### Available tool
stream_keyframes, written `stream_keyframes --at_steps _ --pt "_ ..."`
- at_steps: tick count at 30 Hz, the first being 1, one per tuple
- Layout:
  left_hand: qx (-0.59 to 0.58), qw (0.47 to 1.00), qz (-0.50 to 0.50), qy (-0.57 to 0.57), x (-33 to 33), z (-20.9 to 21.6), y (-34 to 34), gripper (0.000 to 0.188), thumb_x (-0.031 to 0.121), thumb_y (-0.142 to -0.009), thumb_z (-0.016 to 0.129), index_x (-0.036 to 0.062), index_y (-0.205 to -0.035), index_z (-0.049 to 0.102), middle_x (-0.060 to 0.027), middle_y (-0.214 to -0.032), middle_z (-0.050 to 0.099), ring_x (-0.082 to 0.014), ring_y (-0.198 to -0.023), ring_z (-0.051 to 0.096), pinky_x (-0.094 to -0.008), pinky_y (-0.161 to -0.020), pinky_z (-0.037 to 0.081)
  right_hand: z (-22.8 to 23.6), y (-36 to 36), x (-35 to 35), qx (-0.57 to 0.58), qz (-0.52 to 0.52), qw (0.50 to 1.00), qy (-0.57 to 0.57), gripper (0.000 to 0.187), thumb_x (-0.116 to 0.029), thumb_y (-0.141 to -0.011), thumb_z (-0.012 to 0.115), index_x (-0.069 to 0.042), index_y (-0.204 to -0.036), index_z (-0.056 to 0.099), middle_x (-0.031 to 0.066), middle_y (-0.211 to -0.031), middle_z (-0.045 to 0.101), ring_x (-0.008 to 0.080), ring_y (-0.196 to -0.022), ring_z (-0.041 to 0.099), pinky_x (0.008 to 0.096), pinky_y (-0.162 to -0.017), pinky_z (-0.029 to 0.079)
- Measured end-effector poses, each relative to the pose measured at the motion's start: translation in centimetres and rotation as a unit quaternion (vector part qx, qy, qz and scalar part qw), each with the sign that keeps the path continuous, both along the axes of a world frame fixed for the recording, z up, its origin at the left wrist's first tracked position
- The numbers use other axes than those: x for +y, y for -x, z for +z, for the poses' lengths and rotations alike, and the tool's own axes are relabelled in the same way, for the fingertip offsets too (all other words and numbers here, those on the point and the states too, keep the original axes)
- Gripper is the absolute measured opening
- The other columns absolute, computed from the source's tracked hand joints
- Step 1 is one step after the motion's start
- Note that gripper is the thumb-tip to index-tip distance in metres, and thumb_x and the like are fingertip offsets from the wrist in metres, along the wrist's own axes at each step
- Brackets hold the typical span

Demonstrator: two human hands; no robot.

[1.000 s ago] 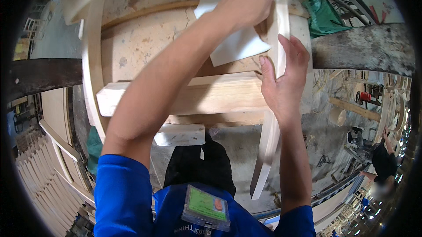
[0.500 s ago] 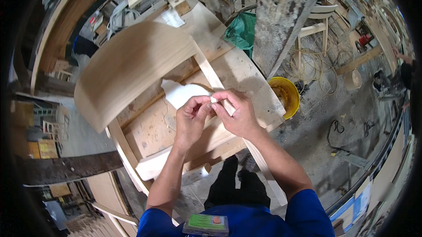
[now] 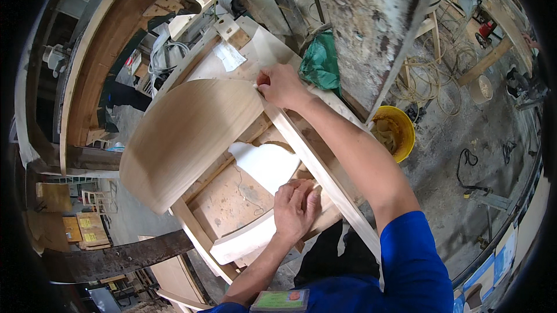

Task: The person assembles wooden chair frames by attaching curved backrest pieces to chair frames. They repeatedly pick up frames and backrests, align and fit them together, and place the assembled units onto a nearby stack.

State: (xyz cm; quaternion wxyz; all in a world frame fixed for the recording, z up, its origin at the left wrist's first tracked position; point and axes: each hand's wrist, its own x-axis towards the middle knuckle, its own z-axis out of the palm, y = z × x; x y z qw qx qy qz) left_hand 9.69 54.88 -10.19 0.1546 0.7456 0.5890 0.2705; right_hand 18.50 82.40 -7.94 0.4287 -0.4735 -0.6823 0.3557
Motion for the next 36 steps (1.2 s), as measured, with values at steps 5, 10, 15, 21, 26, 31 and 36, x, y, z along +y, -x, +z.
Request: stream_keyframes --at_steps 5,10,15,21,26,31,36 --pt "0.001 1.0 -0.017 0.014 0.2 0.5 -0.1 0.026 0.019 -0.091 0.077 0.005 -0.113 0.072 -0.0126 -0.112 0.07 -0.0315 -0.103 0.064 -0.0427 -0.09 0.051 0.5 1.1 3.3 -0.095 0.061 0.991 -0.071 0.007 -0.007 -0.074 0.069 -0.002 -0.075 0.074 0.0208 -0.078 0.073 0.0349 -0.079 0.074 0.0421 -0.075 0.058" --pt "0.004 0.999 -0.033 0.01 0.7 0.7 -0.5 0.025 0.018 -0.09 0.078 0.005 -0.112 0.073 -0.0124 -0.111 0.07 -0.0314 -0.104 0.064 -0.0432 -0.089 0.05 1.1 1.2 6.0 -0.108 -0.006 0.993 -0.057 0.009 -0.006 -0.075 0.066 -0.006 -0.073 0.074 0.0207 -0.077 0.072 0.0376 -0.079 0.072 0.0437 -0.076 0.058" --pt "0.003 1.0 -0.021 0.018 0.2 0.3 0.1 0.027 0.023 -0.094 0.075 0.0077 -0.115 0.074 -0.0104 -0.114 0.068 -0.0292 -0.107 0.062 -0.0418 -0.091 0.048 0.8 -1.5 4.4 -0.02 -0.273 0.962 -0.015 0.014 -0.01 -0.083 0.068 -0.009 -0.095 0.076 0.0202 -0.107 0.071 0.0401 -0.098 0.07 0.0471 -0.086 0.056" --pt "-0.009 1.0 0.003 0.001 -0.3 0.1 0.6 0.026 0.022 -0.091 0.076 0.0061 -0.112 0.075 -0.0125 -0.111 0.071 -0.032 -0.104 0.065 -0.0443 -0.091 0.052 -0.3 -3.4 0.1 -0.251 -0.264 0.919 0.148 0.059 -0.014 -0.095 0.061 -0.002 -0.151 0.046 0.0231 -0.153 0.046 0.0374 -0.134 0.057 0.0465 -0.109 0.05" --pt "-0.072 0.996 -0.033 -0.036 0.1 -1.1 0.8 0.026 0.015 -0.088 0.075 0.0049 -0.112 0.071 -0.0152 -0.112 0.071 -0.0353 -0.103 0.066 -0.0455 -0.093 0.052 -2.9 -4.5 -4.3 -0.237 -0.288 0.924 -0.084 0.038 -0.016 -0.098 0.055 -0.002 -0.131 0.067 0.0244 -0.14 0.06 0.0393 -0.126 0.06 0.0437 -0.107 0.05" --pt "-0.195 0.978 0.02 -0.077 -4.1 -1.0 5.6 0.025 0.006 -0.089 0.075 -0.0003 -0.113 0.071 -0.0183 -0.114 0.07 -0.0332 -0.105 0.067 -0.0409 -0.094 0.052 -2.3 -8.2 -18.7 -0.162 -0.151 0.975 -0.033 0.034 -0.034 -0.106 0.061 -0.006 -0.12 0.074 0.0124 -0.122 0.073 0.0218 -0.106 0.071 0.0366 -0.09 0.055" --pt "-0.091 0.95 0.295 -0.042 -12.3 3.9 15.9 0.02 0.004 -0.098 0.067 -0.0013 -0.116 0.07 -0.0147 -0.113 0.072 -0.0237 -0.106 0.067 -0.0357 -0.095 0.053 -4.5 -15.2 -33.5 -0.065 -0.063 0.966 0.242 0.047 -0.028 -0.102 0.067 -0.004 -0.141 0.058 0.0157 -0.126 0.067 0.0228 -0.116 0.063 0.0357 -0.098 0.05"
